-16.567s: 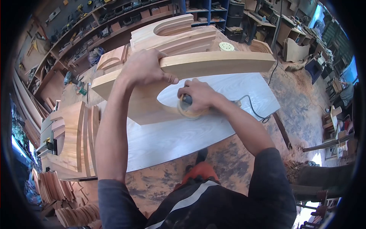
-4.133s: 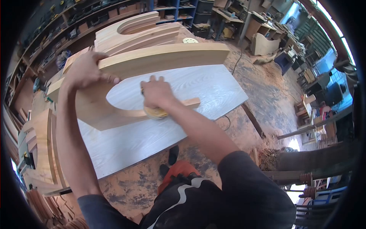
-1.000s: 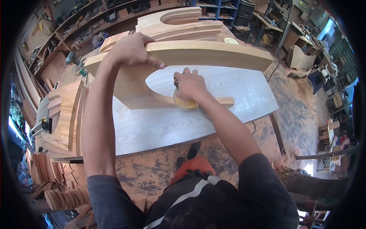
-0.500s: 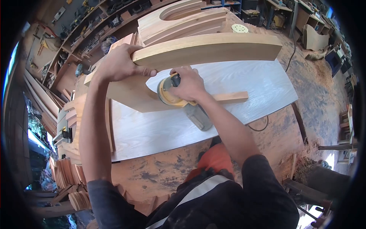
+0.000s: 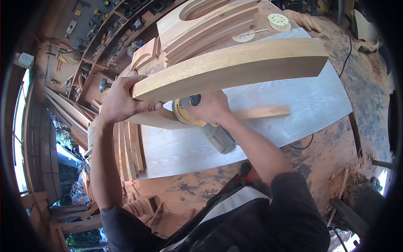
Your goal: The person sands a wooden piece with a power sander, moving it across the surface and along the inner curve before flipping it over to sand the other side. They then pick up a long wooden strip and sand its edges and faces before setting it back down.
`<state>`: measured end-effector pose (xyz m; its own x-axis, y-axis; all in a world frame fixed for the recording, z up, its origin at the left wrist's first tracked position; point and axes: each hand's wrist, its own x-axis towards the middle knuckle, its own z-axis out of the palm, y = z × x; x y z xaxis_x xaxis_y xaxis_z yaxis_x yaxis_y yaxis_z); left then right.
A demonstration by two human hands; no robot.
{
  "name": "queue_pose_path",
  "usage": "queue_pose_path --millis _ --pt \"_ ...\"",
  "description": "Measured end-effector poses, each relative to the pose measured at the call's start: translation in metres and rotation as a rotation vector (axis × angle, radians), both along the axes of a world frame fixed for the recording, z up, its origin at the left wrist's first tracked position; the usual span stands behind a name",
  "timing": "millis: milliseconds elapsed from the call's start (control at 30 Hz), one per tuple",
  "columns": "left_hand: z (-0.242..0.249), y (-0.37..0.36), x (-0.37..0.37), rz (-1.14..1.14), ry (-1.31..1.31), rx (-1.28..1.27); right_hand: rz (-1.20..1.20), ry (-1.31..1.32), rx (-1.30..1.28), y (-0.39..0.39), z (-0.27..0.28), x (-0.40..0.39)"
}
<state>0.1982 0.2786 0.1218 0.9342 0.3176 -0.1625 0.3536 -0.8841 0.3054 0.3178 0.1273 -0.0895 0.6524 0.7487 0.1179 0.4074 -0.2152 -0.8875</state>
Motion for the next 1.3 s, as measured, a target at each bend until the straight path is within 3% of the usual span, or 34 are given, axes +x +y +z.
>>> queue_pose_path --millis 133,233,333,400,600,833,933,1000,1200,1300 --pt "0.001 0.003 0.004 0.033 0.004 -0.020 0.080 0.102 -0.038 -0.004 0.005 0.006" --pt "-0.004 0.009 0.003 0.049 0.024 -0.014 0.068 0.173 0.084 -0.003 -0.012 -0.001" --pt "-0.003 0.009 0.001 0.050 0.001 -0.067 -0.009 0.072 0.100 -0.004 -0.007 -0.010" --pt "-0.004 0.007 -0.001 0.023 -0.020 -0.057 -0.006 -0.076 -0.059 -0.006 0.003 -0.012" --pt "-0.007 0.001 -0.008 -0.001 -0.064 -0.001 0.073 0.143 0.021 -0.006 0.005 -0.004" --pt "-0.004 0.001 -0.003 -0.006 -0.056 0.002 0.137 -0.013 -0.144 -0.025 0.005 -0.020" --pt "-0.002 -0.002 -0.006 0.013 -0.010 0.001 0.103 -0.019 0.026 -0.016 -0.011 -0.015" --pt "-0.006 -0.001 -0.007 -0.043 -0.097 -0.007 0.153 0.203 0.307 -0.013 -0.021 -0.010" --pt "0.003 -0.007 -0.007 0.074 0.022 -0.040 0.214 0.054 0.020 -0.023 -0.002 -0.014" --pt "0.002 -0.005 -0.005 0.057 0.035 -0.010 0.255 0.066 0.109 -0.026 -0.003 -0.012"
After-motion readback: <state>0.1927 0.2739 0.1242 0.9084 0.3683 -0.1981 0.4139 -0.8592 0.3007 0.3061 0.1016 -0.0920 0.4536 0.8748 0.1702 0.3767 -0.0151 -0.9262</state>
